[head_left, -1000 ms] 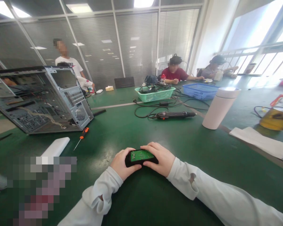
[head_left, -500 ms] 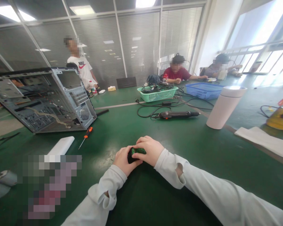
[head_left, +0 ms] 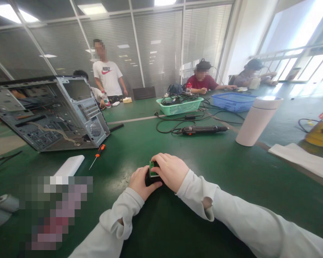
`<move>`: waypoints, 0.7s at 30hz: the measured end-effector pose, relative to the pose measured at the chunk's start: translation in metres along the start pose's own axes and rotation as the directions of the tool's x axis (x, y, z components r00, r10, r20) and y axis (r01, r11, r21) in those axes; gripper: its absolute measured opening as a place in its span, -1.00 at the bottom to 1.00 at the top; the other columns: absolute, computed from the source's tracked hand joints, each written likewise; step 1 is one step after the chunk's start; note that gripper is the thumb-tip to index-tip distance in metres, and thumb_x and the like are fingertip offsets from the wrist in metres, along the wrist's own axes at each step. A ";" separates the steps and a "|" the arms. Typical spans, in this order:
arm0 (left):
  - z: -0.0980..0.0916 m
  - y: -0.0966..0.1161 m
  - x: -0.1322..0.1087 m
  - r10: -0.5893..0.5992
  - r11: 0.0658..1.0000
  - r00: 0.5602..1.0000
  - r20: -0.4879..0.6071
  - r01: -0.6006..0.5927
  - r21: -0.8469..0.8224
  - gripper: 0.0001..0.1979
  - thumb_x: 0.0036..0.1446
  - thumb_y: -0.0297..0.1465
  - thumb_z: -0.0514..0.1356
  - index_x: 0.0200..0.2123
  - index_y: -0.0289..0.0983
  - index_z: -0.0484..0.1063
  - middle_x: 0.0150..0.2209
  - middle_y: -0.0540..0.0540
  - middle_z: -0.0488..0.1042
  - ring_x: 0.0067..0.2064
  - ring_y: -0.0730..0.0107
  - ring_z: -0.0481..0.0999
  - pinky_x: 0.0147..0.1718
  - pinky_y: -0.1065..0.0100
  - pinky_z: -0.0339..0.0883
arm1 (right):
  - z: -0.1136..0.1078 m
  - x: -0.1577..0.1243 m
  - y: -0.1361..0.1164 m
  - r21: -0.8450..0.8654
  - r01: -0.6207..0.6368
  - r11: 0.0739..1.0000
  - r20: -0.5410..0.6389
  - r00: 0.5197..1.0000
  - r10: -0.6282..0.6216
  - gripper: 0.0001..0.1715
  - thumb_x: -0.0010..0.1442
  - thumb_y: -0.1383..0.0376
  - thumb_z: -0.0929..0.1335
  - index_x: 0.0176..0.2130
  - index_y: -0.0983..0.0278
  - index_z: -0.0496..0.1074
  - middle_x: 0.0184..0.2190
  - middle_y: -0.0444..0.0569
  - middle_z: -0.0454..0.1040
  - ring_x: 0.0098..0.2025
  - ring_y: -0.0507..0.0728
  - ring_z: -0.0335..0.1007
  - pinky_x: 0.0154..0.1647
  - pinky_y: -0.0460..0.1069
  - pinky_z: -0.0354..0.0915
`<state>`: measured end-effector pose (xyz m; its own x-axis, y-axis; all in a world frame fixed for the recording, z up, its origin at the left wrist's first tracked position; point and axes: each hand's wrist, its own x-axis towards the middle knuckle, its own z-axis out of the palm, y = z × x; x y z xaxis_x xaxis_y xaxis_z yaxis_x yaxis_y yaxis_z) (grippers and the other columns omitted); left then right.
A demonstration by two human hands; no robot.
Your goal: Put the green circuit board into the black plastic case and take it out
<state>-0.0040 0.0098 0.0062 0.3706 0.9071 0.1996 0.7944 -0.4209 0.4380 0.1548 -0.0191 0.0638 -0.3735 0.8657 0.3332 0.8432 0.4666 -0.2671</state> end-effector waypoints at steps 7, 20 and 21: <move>-0.004 0.002 -0.001 0.011 1.000 1.000 0.013 -0.011 -0.004 -0.57 -0.12 -0.31 0.33 -0.13 -0.28 0.40 -0.17 -0.18 0.51 -0.08 0.01 0.45 -0.11 0.06 0.32 | -0.018 0.000 0.005 0.618 -0.033 0.785 -0.199 0.960 0.197 -0.89 0.27 0.42 0.32 -0.16 0.34 0.30 -0.25 -0.10 0.35 -0.21 0.03 0.32 -0.19 -0.10 0.27; 0.002 -0.004 -0.002 0.043 0.998 0.999 -0.007 -0.043 -0.035 -0.59 -0.09 -0.30 0.28 -0.11 -0.19 0.37 -0.19 -0.11 0.50 -0.08 0.08 0.45 -0.10 0.11 0.28 | -0.018 -0.022 0.008 0.713 -0.534 -0.455 0.681 0.682 0.266 -0.45 0.47 0.15 -0.10 -0.07 0.42 0.22 -0.34 0.08 0.36 -0.50 0.03 0.34 -0.53 -0.14 0.29; 0.002 -0.005 -0.002 0.043 0.998 0.999 -0.007 -0.044 -0.039 -0.60 -0.09 -0.29 0.28 -0.12 -0.19 0.37 -0.19 -0.11 0.50 -0.08 0.08 0.44 -0.10 0.11 0.28 | -0.015 -0.023 0.010 0.760 -0.529 -0.377 0.633 0.735 0.244 -0.41 0.47 0.15 -0.13 -0.07 0.43 0.23 -0.34 0.10 0.36 -0.50 0.04 0.34 -0.52 -0.13 0.29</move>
<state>-0.0074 0.0100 0.0016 0.4016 0.8880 0.2242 0.7583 -0.4597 0.4623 0.1780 -0.0372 0.0674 -0.3131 0.8648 -0.3925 -0.4145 -0.4963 -0.7628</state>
